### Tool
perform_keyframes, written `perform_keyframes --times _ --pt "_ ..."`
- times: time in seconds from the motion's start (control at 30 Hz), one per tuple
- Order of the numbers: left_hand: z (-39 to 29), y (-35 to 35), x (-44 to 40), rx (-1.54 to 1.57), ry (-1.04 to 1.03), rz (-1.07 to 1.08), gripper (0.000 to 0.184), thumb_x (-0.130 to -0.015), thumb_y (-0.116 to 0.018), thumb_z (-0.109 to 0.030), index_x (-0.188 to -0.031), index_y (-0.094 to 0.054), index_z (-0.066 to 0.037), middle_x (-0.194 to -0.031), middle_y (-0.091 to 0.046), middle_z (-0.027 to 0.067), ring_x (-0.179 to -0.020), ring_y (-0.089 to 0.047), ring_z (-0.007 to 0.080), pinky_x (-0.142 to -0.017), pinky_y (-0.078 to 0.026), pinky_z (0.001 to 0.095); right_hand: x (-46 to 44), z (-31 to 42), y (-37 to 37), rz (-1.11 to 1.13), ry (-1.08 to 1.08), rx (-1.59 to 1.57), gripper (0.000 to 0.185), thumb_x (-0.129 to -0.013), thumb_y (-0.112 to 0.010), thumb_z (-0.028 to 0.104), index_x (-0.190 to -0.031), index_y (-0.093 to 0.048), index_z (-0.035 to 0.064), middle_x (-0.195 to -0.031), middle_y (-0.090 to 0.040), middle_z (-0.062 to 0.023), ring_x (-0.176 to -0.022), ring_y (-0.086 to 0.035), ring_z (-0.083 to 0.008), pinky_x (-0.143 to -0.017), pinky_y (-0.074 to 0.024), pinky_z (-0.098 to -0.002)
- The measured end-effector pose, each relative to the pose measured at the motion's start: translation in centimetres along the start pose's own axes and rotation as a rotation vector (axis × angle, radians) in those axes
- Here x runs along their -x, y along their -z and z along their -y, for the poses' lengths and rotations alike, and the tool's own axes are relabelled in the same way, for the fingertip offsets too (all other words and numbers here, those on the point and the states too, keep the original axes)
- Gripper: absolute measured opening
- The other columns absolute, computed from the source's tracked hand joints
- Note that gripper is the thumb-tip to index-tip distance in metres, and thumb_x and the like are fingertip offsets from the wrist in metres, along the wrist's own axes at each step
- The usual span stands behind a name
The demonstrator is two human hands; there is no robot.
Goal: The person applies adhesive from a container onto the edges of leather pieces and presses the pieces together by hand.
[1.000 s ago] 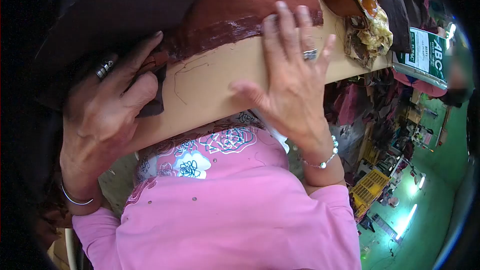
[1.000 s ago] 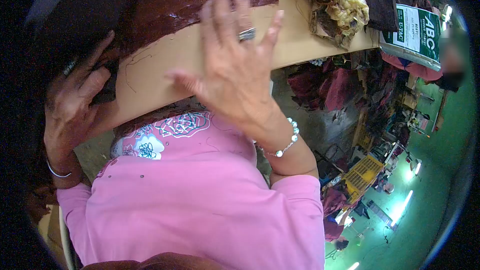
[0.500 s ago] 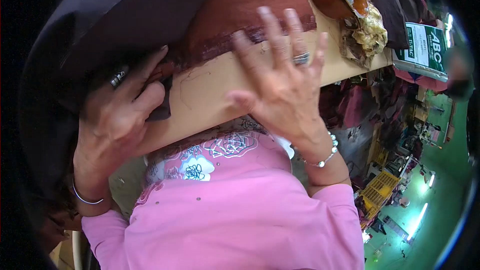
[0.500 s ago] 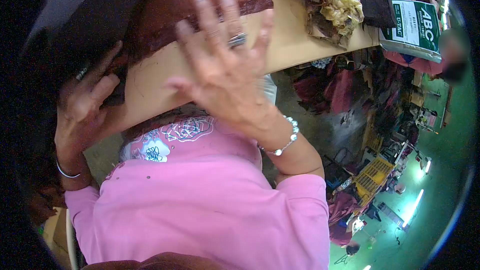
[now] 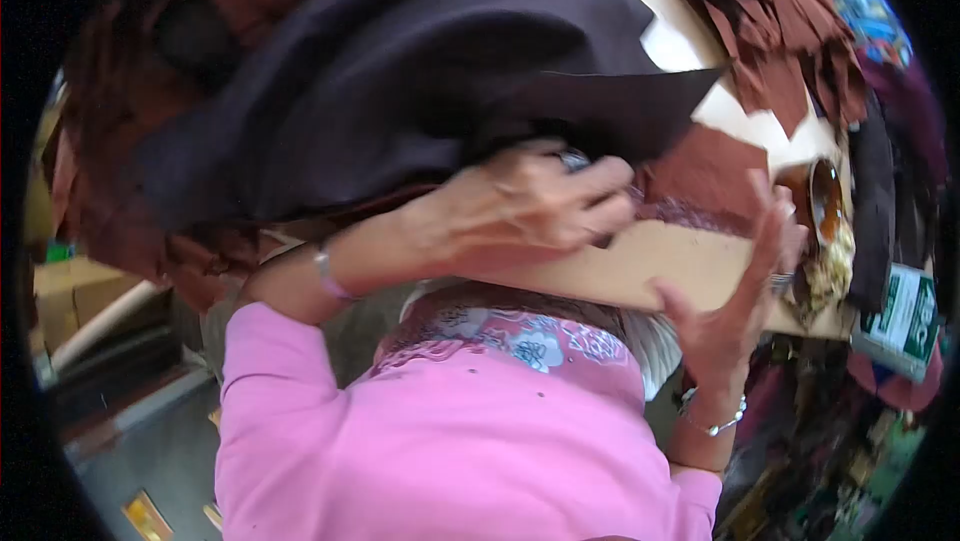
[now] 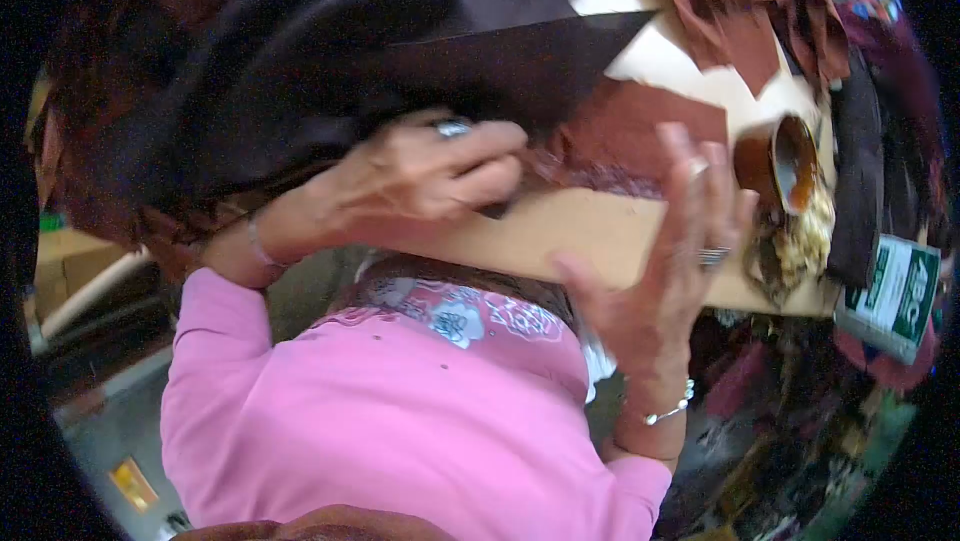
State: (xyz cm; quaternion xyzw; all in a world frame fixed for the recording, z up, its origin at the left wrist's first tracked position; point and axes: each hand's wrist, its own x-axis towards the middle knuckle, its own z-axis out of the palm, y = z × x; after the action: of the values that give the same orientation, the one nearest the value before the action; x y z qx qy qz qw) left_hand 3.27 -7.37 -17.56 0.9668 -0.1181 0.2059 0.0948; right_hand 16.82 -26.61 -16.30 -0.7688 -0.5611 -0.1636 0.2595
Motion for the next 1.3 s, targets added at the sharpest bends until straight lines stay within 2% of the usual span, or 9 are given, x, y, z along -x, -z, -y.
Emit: perform_keyframes --times 0.2,0.4,0.5,0.6,0.63,0.8,1.1,1.23,1.3 --pt "-1.5 0.5 -0.2 -0.125 -0.020 -0.111 0.027 -0.074 -0.061 -0.024 -0.097 -0.057 -0.010 -0.100 -0.057 0.0053 -0.080 -0.060 0.0154 -0.070 -0.048 0.0295 -2.9 2.6 -2.3 0.127 0.186 -0.165 0.081 -0.073 -0.063 0.007 -0.144 -0.024 -0.0004 -0.126 -0.056 -0.0105 -0.106 -0.057 -0.0224 -0.111 -0.0073 -0.0579" --pt "-2.8 3.9 4.9 -0.517 0.360 -0.114 0.046 -0.078 -0.058 -0.022 -0.123 -0.055 -0.025 -0.130 -0.053 0.0070 -0.118 -0.049 0.0262 -0.103 -0.029 0.0492 -4.5 2.0 -1.5 0.002 0.265 -0.044 0.075 -0.076 -0.066 0.006 -0.141 -0.029 -0.0002 -0.126 -0.055 -0.0123 -0.095 -0.061 -0.0236 -0.110 -0.0212 -0.0501" --pt "-1.2 5.6 7.4 -0.677 0.641 -0.023 0.055 -0.075 -0.055 -0.008 -0.130 -0.050 -0.018 -0.132 -0.048 0.0100 -0.119 -0.047 0.0324 -0.099 -0.038 0.0451 -5.3 1.1 -0.5 0.065 0.241 0.028 0.076 -0.071 -0.067 0.002 -0.140 -0.035 0.0019 -0.122 -0.057 -0.0129 -0.094 -0.062 -0.0258 -0.109 -0.0258 -0.0476" --pt "0.5 7.3 9.1 -0.470 0.686 -0.064 0.053 -0.063 -0.053 0.011 -0.113 -0.058 -0.006 -0.107 -0.063 0.0111 -0.097 -0.060 0.0302 -0.079 -0.047 0.0385 -6.4 1.0 -0.2 0.175 0.247 0.018 0.078 -0.065 -0.056 -0.011 -0.140 -0.038 0.0064 -0.109 -0.061 -0.0154 -0.092 -0.060 -0.0322 -0.106 -0.0297 -0.0489" --pt "0.9 8.3 8.1 -0.482 0.650 -0.086 0.051 -0.062 -0.052 0.011 -0.110 -0.059 -0.006 -0.104 -0.064 0.0114 -0.093 -0.061 0.0302 -0.076 -0.047 0.0385 -7.0 0.7 -0.4 0.060 0.324 0.016 0.067 -0.078 -0.047 -0.006 -0.143 -0.034 0.0077 -0.074 -0.050 -0.0077 -0.069 -0.058 -0.0205 -0.105 -0.0299 -0.0504" --pt "0.1 15.2 2.9 -0.468 0.480 -0.129 0.051 -0.061 -0.050 0.011 -0.109 -0.058 -0.005 -0.098 -0.064 0.0142 -0.087 -0.062 0.0328 -0.075 -0.048 0.0412 -11.8 -0.1 5.6 -0.141 0.174 -0.185 0.085 -0.063 -0.061 -0.010 -0.142 -0.037 0.0113 -0.095 -0.060 -0.0121 -0.099 -0.055 -0.0256 -0.092 -0.0411 -0.0372" --pt "6.2 18.7 -4.2 -0.058 0.193 0.024 0.046 -0.070 -0.055 -0.001 -0.116 -0.052 -0.001 -0.095 -0.061 0.0255 -0.097 -0.057 0.0409 -0.084 -0.045 0.0445 -22.8 -7.8 9.6 -0.049 0.137 0.018 0.077 -0.070 -0.052 -0.013 -0.140 -0.043 0.0189 -0.081 -0.048 -0.0011 -0.072 -0.047 -0.0129 -0.069 -0.0423 -0.0257" --pt "9.9 18.8 -8.7 0.017 0.249 0.253 0.051 -0.067 -0.058 0.001 -0.118 -0.055 0.001 -0.102 -0.064 0.0214 -0.095 -0.063 0.0304 -0.090 -0.046 0.0362 -28.9 -13.0 13.5 -0.056 0.260 0.103 0.063 -0.078 -0.049 -0.004 -0.137 -0.045 0.0177 -0.083 -0.057 -0.0061 -0.075 -0.054 -0.0170 -0.073 -0.0449 -0.0294" --pt "11.6 18.2 -10.4 0.025 0.367 0.247 0.047 -0.071 -0.062 -0.016 -0.115 -0.059 -0.001 -0.103 -0.065 0.0194 -0.093 -0.063 0.0326 -0.084 -0.048 0.0362 -31.0 -15.3 15.3 -0.064 0.281 0.114 0.061 -0.082 -0.049 -0.002 -0.139 -0.043 0.0168 -0.085 -0.057 -0.0073 -0.080 -0.054 -0.0158 -0.079 -0.0441 -0.0279"
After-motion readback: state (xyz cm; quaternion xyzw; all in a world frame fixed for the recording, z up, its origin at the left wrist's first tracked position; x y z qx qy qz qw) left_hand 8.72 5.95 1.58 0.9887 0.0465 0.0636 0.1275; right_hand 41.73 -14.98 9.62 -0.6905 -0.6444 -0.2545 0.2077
